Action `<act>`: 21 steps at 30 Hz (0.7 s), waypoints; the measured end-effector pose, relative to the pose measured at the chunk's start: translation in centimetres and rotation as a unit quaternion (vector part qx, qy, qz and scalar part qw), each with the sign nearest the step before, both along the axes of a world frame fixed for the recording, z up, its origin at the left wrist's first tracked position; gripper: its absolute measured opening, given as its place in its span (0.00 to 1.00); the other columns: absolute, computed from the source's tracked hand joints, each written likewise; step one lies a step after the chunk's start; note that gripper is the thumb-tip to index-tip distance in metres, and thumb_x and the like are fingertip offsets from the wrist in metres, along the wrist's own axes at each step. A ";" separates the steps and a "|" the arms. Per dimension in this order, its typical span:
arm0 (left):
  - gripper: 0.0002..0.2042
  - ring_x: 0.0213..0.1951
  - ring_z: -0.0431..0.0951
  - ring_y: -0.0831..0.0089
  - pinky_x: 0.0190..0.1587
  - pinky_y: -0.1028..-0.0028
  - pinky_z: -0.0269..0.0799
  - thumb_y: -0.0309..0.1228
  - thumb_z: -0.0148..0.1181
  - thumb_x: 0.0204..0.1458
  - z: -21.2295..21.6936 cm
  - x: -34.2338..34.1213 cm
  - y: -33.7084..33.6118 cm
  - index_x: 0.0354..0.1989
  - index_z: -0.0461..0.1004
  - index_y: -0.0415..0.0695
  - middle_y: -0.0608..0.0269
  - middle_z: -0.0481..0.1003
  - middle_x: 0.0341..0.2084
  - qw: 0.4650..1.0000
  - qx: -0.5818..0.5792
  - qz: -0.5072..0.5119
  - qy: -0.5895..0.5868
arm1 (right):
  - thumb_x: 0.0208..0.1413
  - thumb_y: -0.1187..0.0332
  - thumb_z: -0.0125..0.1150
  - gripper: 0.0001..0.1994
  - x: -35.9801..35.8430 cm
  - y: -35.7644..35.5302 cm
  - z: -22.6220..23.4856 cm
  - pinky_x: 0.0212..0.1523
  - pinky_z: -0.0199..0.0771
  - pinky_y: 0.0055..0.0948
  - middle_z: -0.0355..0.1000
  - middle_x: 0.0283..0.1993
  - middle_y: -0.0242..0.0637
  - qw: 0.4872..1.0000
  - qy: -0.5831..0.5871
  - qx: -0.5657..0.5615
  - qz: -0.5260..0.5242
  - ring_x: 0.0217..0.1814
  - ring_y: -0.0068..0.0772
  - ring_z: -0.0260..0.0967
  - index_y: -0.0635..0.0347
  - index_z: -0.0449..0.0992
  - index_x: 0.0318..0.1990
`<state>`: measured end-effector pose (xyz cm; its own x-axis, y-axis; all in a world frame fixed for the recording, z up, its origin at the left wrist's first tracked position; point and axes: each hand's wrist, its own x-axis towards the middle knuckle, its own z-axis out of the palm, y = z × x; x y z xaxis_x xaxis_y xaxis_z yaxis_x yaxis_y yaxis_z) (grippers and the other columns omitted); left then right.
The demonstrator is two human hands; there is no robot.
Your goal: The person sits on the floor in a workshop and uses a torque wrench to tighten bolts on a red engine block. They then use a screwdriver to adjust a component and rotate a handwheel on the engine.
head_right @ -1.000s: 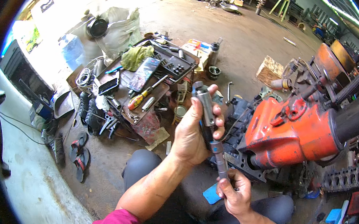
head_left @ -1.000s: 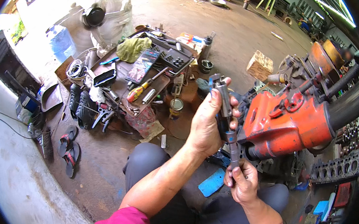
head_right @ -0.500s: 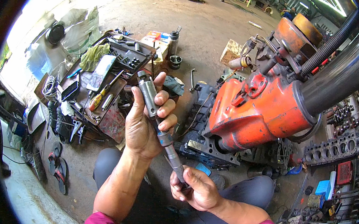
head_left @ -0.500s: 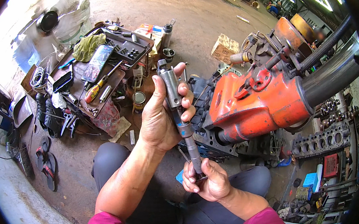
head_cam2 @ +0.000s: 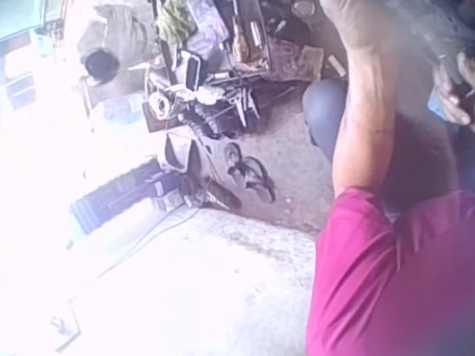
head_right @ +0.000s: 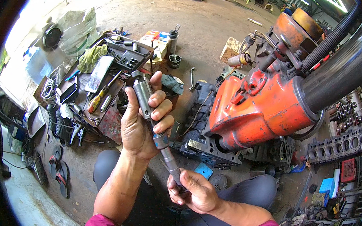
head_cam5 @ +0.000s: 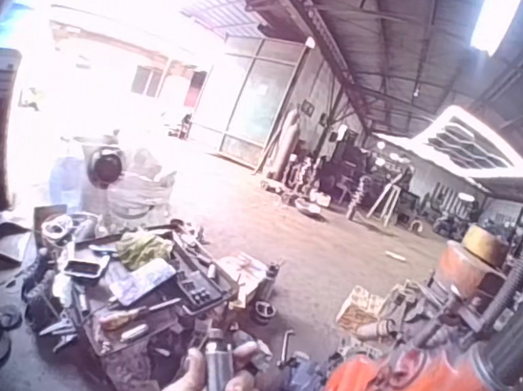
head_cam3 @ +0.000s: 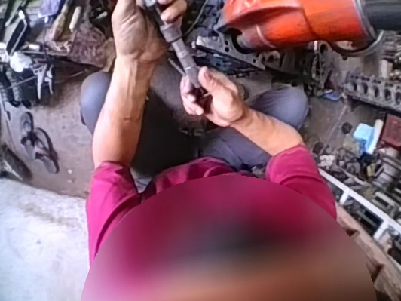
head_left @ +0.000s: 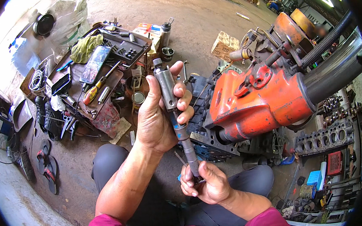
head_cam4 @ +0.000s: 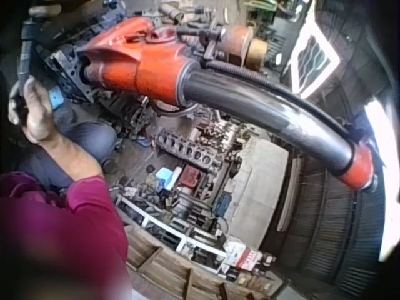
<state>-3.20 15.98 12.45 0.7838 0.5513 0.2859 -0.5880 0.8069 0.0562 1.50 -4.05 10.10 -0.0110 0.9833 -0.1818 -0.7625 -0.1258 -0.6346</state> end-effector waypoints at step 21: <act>0.32 0.30 0.67 0.77 0.25 0.77 0.65 0.56 0.43 0.65 0.1 0.1 0.1 0.67 0.59 0.42 0.67 0.67 0.32 1.000 -0.014 -0.008 -0.015 | 0.71 0.48 0.42 0.24 -0.1 0.0 -0.1 0.33 0.63 0.24 0.63 0.31 0.34 1.000 0.025 -0.002 -0.001 0.29 0.25 0.61 0.64 0.69 0.44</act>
<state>-3.13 16.07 12.55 0.7838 0.5466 0.2947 -0.5761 0.8172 0.0165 1.44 -4.09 10.02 -0.0190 0.9827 -0.1844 -0.7930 -0.1271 -0.5959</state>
